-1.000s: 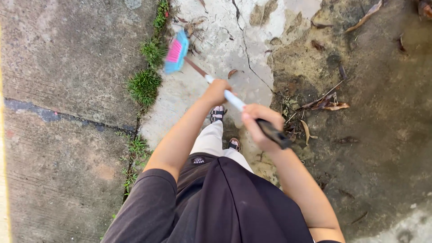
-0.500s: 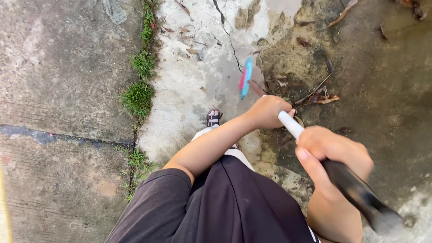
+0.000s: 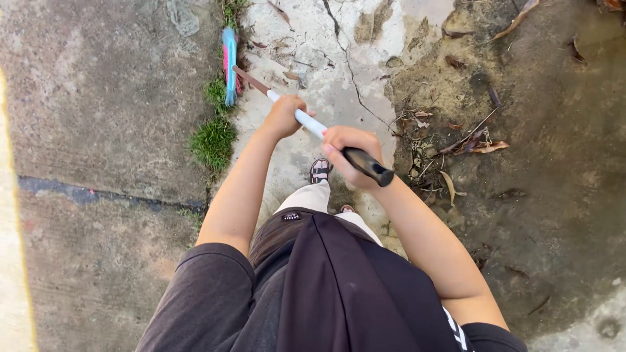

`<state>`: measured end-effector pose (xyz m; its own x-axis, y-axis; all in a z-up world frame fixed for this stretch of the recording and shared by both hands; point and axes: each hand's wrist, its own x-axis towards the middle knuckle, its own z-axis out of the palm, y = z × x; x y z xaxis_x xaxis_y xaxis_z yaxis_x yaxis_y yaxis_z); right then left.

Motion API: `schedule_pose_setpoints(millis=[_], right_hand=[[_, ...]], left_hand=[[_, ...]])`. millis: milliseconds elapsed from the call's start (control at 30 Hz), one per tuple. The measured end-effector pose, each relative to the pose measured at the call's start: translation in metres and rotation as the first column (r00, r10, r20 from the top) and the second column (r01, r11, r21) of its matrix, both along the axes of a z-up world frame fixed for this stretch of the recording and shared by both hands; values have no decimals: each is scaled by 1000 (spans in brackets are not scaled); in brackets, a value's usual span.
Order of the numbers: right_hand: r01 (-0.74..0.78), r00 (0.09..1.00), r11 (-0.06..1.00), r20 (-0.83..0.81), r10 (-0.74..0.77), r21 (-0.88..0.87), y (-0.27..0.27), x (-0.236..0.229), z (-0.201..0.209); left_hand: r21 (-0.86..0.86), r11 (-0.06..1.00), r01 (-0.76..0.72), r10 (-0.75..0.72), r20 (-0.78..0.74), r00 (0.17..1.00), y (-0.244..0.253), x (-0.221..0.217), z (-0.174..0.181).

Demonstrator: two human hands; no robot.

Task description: Sweeping dirt and dry leaves off a concrete floor using a broom.

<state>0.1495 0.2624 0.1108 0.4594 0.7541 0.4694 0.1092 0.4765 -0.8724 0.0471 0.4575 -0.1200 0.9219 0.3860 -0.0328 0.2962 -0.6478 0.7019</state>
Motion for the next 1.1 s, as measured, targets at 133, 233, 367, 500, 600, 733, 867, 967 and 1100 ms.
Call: schedule_pose_setpoints(millis=[133,233,367,500,600,733,867,967,1100], right_hand=[[-6,1000,1000,0,6,-9,-4,26,21],[111,989,982,111,-94,-154,-29,43,54],[154,966,914,253,-59,-375,-68,55,99],[144,937,883,348,23,-446,-82,64,118],[160,914,882,404,38,-444,-91,72,142],[123,921,872,381,78,-475,-97,76,177],[130,936,950,352,-23,-283,-69,85,207],[95,972,982,230,-55,-166,-45,102,191],[-33,998,995,62,28,89,-3,135,113]], left_hand=[[-7,999,41,-41,37,998,-19,38,3],[-222,965,138,-99,177,979,-69,75,30],[-412,877,248,-104,342,934,-144,128,41],[-447,813,374,-208,377,903,-184,155,91],[-368,846,387,-246,375,894,-200,173,114],[-298,896,328,-225,331,916,-196,176,154],[-62,969,237,-198,374,906,-158,173,181],[-36,989,142,-125,292,948,-117,166,179],[-51,997,-58,67,202,977,-54,136,121]])
